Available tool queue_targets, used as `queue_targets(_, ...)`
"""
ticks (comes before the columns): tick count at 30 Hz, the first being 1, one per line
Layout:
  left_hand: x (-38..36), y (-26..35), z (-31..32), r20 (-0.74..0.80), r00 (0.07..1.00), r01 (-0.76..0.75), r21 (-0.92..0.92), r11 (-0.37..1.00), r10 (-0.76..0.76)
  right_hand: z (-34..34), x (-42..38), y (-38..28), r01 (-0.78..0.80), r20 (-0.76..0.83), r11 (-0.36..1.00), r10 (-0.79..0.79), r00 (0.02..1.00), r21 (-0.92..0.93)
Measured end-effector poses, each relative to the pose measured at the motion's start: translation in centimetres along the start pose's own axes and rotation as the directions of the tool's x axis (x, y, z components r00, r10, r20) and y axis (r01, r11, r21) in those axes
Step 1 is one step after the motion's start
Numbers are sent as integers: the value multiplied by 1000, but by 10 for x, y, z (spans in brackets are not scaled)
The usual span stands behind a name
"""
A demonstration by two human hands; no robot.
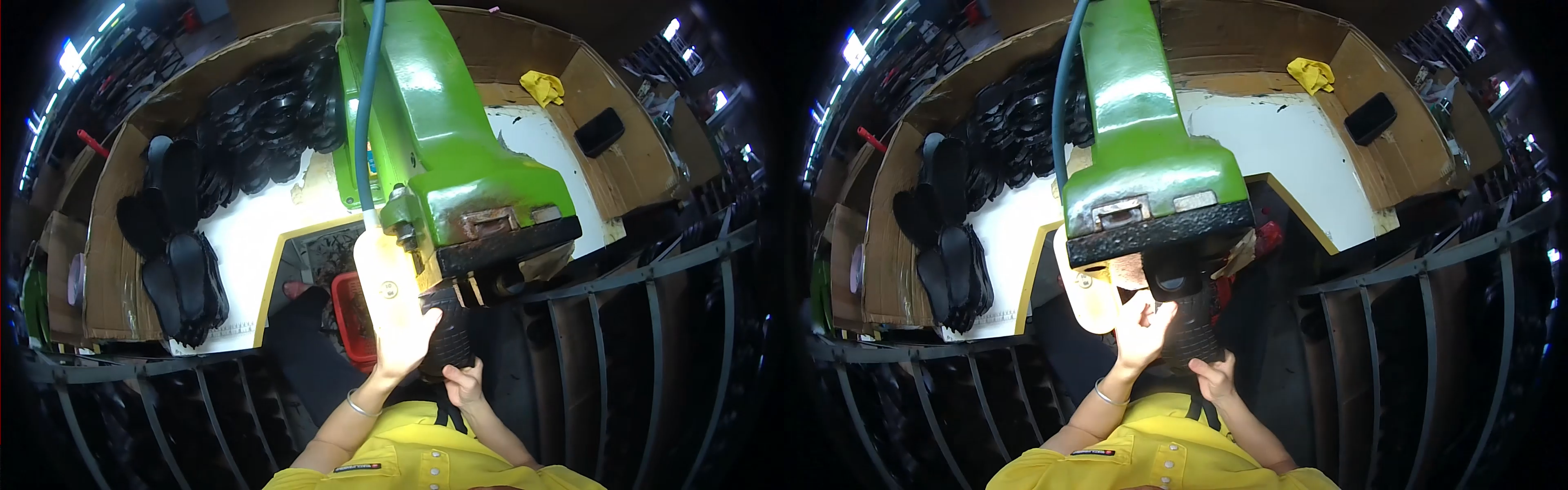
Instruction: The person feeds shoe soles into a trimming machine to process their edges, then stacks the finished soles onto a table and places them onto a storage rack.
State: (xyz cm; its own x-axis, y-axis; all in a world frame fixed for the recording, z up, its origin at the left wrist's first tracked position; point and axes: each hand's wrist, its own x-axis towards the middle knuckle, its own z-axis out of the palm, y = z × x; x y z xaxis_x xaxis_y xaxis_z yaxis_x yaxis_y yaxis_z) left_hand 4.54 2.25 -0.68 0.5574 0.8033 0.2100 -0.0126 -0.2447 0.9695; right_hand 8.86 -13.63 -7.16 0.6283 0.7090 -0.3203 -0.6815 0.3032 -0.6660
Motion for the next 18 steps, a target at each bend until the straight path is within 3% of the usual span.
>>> queue_targets(4,-9,0,0,-11,999,35,-2,999,-35,-19,4,-26,96,-47,994,-98,994,-47)
queue_targets(5,-14,-8,3,-14,999,38,-24,999,-39,-23,9,-33,184,-72,980,-189,979,-75)
queue_targets(7,-16,-6,7,3,993,113,-176,978,-114,-16,24,-57,326,-105,936,-341,934,-135)
queue_targets(9,-11,12,11,70,966,256,-416,873,-250,-8,39,-86,374,-34,899,-391,920,-228)
queue_targets(12,-8,10,20,77,977,209,-526,824,-199,12,62,-126,408,34,856,-420,907,-318)
queue_targets(15,-4,10,23,94,980,198,-566,801,-175,28,80,-147,418,53,842,-427,903,-343)
queue_targets(18,-8,-7,23,68,990,137,-276,951,-123,32,95,-157,399,93,852,-392,915,-339)
